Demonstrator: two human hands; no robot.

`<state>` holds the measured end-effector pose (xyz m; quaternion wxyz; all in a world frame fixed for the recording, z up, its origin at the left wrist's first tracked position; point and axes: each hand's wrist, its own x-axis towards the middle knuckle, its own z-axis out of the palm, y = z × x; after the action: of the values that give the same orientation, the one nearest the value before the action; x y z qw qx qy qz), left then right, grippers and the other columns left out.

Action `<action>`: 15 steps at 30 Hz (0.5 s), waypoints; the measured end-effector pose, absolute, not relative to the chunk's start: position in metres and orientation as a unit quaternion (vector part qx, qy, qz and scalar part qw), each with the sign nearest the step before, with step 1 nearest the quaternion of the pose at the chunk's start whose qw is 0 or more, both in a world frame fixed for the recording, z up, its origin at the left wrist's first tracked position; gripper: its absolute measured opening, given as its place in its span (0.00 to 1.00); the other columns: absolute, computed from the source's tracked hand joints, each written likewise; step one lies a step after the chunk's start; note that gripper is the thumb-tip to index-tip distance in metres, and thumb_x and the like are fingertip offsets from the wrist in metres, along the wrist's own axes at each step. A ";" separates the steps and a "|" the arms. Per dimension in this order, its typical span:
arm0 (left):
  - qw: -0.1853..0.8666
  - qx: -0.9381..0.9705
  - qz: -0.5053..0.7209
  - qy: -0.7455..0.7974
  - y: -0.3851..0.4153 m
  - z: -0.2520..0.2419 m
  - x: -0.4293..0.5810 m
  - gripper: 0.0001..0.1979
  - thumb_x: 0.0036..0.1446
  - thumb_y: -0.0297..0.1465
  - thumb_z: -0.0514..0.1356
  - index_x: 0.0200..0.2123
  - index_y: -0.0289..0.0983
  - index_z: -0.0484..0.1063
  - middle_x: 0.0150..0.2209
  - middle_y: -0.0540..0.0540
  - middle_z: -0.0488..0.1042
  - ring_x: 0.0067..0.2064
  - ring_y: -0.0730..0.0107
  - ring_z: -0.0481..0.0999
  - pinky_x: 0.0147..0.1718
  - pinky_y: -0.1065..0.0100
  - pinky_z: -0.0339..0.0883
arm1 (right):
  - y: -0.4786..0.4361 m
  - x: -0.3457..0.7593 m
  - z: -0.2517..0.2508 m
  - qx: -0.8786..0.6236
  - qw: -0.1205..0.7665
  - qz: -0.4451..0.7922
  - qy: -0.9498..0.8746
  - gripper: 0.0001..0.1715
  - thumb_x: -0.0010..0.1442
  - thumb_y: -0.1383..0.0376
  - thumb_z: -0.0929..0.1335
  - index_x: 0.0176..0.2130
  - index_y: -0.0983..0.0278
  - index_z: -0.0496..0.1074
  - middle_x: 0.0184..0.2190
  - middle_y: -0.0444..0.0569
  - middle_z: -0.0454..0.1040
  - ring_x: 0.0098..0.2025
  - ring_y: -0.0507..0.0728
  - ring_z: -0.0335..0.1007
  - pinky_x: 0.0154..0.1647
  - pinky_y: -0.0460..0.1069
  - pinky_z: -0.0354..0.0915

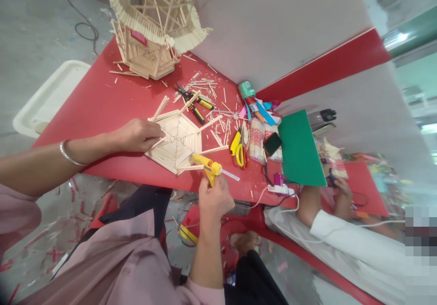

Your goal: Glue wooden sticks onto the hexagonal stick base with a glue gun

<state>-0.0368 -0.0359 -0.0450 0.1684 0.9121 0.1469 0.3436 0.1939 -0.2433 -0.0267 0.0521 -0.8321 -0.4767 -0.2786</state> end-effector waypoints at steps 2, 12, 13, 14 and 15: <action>0.171 0.911 0.346 0.145 -0.036 -0.045 -0.037 0.12 0.59 0.24 0.54 0.34 0.37 0.78 0.30 0.45 0.79 0.29 0.71 0.75 0.29 0.70 0.65 | -0.243 0.194 -0.027 -0.830 0.053 -0.281 -0.479 0.17 0.60 0.62 0.64 0.42 0.69 0.78 0.26 0.50 0.74 0.25 0.53 0.63 0.26 0.47 0.47; 0.196 0.897 0.377 0.124 -0.034 -0.049 -0.036 0.13 0.57 0.22 0.53 0.35 0.36 0.78 0.29 0.45 0.78 0.29 0.71 0.76 0.30 0.70 0.66 | -0.253 0.190 -0.026 -0.856 0.081 -0.214 -0.464 0.12 0.54 0.60 0.65 0.29 0.63 0.75 0.20 0.46 0.69 0.22 0.53 0.58 0.27 0.47 0.51; 0.194 0.892 0.391 0.118 -0.035 -0.049 -0.037 0.12 0.57 0.23 0.53 0.35 0.37 0.77 0.29 0.46 0.78 0.29 0.70 0.76 0.29 0.70 0.66 | -0.252 0.189 -0.025 -0.865 0.095 -0.195 -0.453 0.12 0.54 0.58 0.66 0.29 0.63 0.74 0.20 0.46 0.70 0.22 0.53 0.59 0.27 0.47 0.52; 0.189 0.883 0.413 0.118 -0.036 -0.048 -0.037 0.12 0.56 0.23 0.54 0.35 0.37 0.77 0.29 0.46 0.78 0.29 0.71 0.75 0.29 0.70 0.66 | -0.252 0.188 -0.024 -0.874 0.114 -0.174 -0.439 0.13 0.53 0.56 0.67 0.29 0.62 0.74 0.20 0.45 0.70 0.22 0.53 0.60 0.27 0.48 0.53; 0.181 0.869 0.442 0.126 -0.037 -0.046 -0.039 0.11 0.56 0.23 0.54 0.35 0.38 0.76 0.28 0.47 0.77 0.28 0.71 0.74 0.28 0.70 0.66 | -0.252 0.187 -0.022 -0.883 0.137 -0.151 -0.423 0.16 0.53 0.52 0.68 0.30 0.62 0.73 0.19 0.45 0.70 0.22 0.54 0.61 0.27 0.48 0.54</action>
<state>-0.0388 -0.0370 -0.0455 0.1807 0.8695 0.1264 0.4420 0.1873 -0.2524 -0.0220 0.1370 -0.8829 -0.4229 -0.1514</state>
